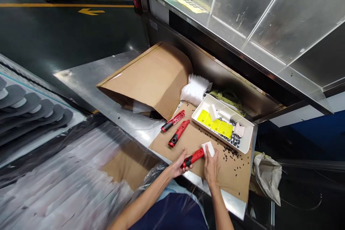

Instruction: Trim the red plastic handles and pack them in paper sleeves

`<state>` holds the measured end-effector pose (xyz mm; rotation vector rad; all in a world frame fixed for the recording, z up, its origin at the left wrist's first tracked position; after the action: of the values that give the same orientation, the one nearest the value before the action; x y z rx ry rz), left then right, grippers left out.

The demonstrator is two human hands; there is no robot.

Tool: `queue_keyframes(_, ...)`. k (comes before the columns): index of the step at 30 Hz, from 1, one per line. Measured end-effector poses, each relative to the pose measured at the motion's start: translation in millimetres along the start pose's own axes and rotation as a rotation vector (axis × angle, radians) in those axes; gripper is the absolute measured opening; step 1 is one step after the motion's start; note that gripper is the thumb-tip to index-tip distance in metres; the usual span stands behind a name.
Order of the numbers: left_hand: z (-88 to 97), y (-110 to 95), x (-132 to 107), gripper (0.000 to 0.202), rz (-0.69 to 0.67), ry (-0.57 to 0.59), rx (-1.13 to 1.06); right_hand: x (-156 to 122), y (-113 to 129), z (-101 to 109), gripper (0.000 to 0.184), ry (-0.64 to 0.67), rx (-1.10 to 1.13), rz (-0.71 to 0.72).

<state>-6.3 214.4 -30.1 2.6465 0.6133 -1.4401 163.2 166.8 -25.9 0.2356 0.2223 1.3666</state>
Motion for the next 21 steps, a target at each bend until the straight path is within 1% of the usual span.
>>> queue_keyframes(4,-4.8,3.6,-4.5,0.08,-0.099,-0.061,0.078,-3.5,-1.1,-4.0,0.051,-0.043,0.098,0.136)
queue_keyframes(5,-5.9,4.1,-5.5,0.081,-0.113,-0.067,0.085,-4.7,-1.7,-5.8,0.053,-0.059,0.124,0.127)
queue_keyframes(7,-8.1,5.1,-6.8,0.081,-0.13,-0.074,0.083,-7.2,-3.2,-8.9,0.059,-0.091,0.156,0.051)
queue_keyframes(8,-9.1,5.6,-7.2,0.081,-0.133,-0.077,0.074,-8.8,-3.3,-10.0,0.06,-0.098,0.183,0.042)
queue_keyframes(10,-10.7,6.4,-7.4,0.078,-0.128,-0.079,0.041,-12.8,-1.9,-11.3,0.057,-0.07,0.253,0.127)
queue_keyframes(12,-11.4,6.3,-6.9,0.072,-0.108,-0.061,-0.009,-16.0,-0.2,-10.8,0.052,-0.035,0.303,0.219)
queue_keyframes(13,-11.3,5.8,-6.4,0.068,-0.09,-0.045,-0.038,-16.4,0.3,-9.8,0.052,-0.03,0.306,0.226)
queue_keyframes(16,-8.7,3.4,-4.5,0.053,-0.016,0.017,-0.142,-13.9,1.2,-6.5,0.055,-0.075,0.249,0.159)
queue_keyframes(20,-1.2,1.0,-3.8,0.039,0.097,0.099,-0.329,-5.2,4.9,-4.6,0.05,-0.066,0.225,0.253)
queue_keyframes(21,0.9,0.8,-4.2,0.037,0.124,0.124,-0.377,-1.9,4.8,-3.9,0.05,-0.065,0.21,0.245)
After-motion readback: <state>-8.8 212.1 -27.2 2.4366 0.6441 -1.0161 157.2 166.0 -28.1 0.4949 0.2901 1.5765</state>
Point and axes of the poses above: each hand's wrist, its own x-axis towards the middle knuckle, its own z-axis out of the back of the hand, y = z × x, the point moved 1 cm from there along x, towards the middle knuckle, and after that the axes turned 8 degrees about -x, right-handed, at the moved point
